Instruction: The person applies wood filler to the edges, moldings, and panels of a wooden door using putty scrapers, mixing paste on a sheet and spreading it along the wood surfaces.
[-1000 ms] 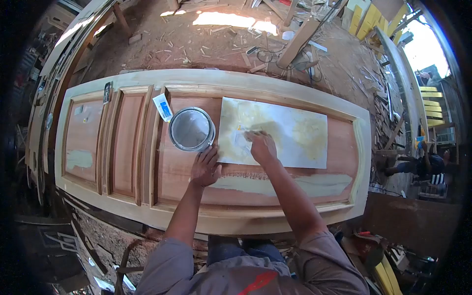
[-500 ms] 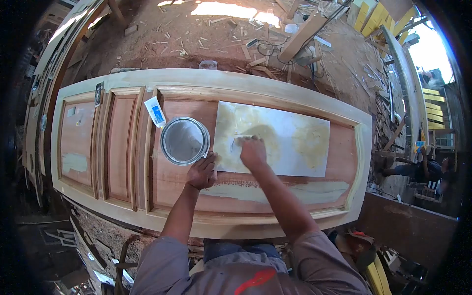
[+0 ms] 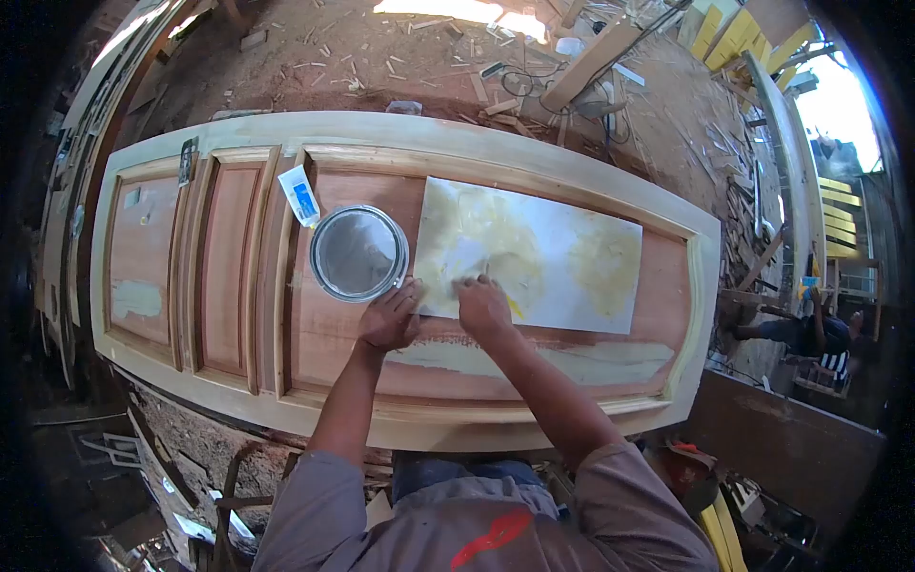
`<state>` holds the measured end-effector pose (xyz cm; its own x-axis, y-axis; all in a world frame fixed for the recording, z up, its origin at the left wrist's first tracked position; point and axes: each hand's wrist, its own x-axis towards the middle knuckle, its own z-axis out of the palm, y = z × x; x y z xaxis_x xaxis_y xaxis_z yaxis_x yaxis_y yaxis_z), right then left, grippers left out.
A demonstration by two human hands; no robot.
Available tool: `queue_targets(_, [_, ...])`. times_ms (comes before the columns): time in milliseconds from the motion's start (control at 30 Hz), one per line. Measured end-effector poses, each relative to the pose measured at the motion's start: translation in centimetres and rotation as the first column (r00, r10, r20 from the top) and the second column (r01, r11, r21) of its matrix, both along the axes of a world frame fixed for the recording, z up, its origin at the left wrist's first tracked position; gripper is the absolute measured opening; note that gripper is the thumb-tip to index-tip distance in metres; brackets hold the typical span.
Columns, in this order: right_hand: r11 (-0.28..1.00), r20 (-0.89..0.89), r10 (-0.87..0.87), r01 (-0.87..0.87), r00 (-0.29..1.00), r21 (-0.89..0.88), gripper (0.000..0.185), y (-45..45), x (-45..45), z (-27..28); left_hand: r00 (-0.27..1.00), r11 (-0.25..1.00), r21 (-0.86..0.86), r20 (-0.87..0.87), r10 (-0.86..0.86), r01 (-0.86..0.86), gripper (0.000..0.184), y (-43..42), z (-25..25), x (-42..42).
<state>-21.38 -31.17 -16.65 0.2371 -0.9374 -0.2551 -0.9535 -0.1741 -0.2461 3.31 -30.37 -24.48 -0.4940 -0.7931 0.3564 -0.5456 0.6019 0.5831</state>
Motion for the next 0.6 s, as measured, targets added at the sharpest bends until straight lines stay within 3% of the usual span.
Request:
queue_targets(33, [0.999, 0.011, 0.041, -0.041, 0.999, 0.014, 0.049, 0.6, 0.2, 1.2, 1.0, 1.0, -0.005, -0.001, -0.006, 0.006, 0.042, -0.1, 0.1, -0.1])
queue_targets(67, [0.987, -0.048, 0.056, -0.049, 0.997, 0.153, 0.049, -0.1, -0.3, 2.4, 1.0, 1.0, -0.01, -0.008, 0.003, -0.003, 0.041, -0.2, 0.2, -0.2])
queue_targets(167, [0.997, -0.025, -0.076, 0.076, 0.997, -0.015, 0.048, -4.5, -3.1, 1.1, 0.999, 0.999, -0.014, -0.019, 0.033, -0.033, 0.041, 0.1, 0.6, -0.2])
queue_targets(267, [0.974, 0.057, -0.223, 0.219, 0.973, 0.058, 0.039, -8.6, -0.9, 3.8, 0.999, 0.999, -0.01, -0.017, 0.033, -0.033, 0.042, 0.1, 0.2, -0.1])
queue_targets(400, [0.993, 0.047, -0.037, 0.031, 0.998, 0.116, 0.039, -5.8, 1.2, 1.1, 0.999, 0.999, 0.004, 0.002, 0.036, -0.036, 0.043, 0.4, -0.5, -0.1])
queue_targets(433, [0.984, -0.023, 0.029, -0.024, 0.999, 0.176, 0.037, -4.9, 1.8, 2.2, 0.999, 0.999, 0.008, 0.008, 0.039, -0.039, 0.043, 0.3, -0.4, -0.1])
queue_targets(500, [0.97, 0.002, 0.052, -0.051, 0.999, 0.236, 0.038, -3.9, 1.2, 2.8, 1.0, 0.999, -0.029, -0.005, 0.03, -0.031, 0.044, 0.3, -0.3, -0.3])
queue_targets(600, [0.995, 0.118, -0.083, 0.075, 0.99, 0.067, 0.046, -3.8, -2.3, 3.1, 0.999, 0.999, -0.031, -0.006, 0.031, -0.031, 0.044, 0.1, 0.2, -0.2])
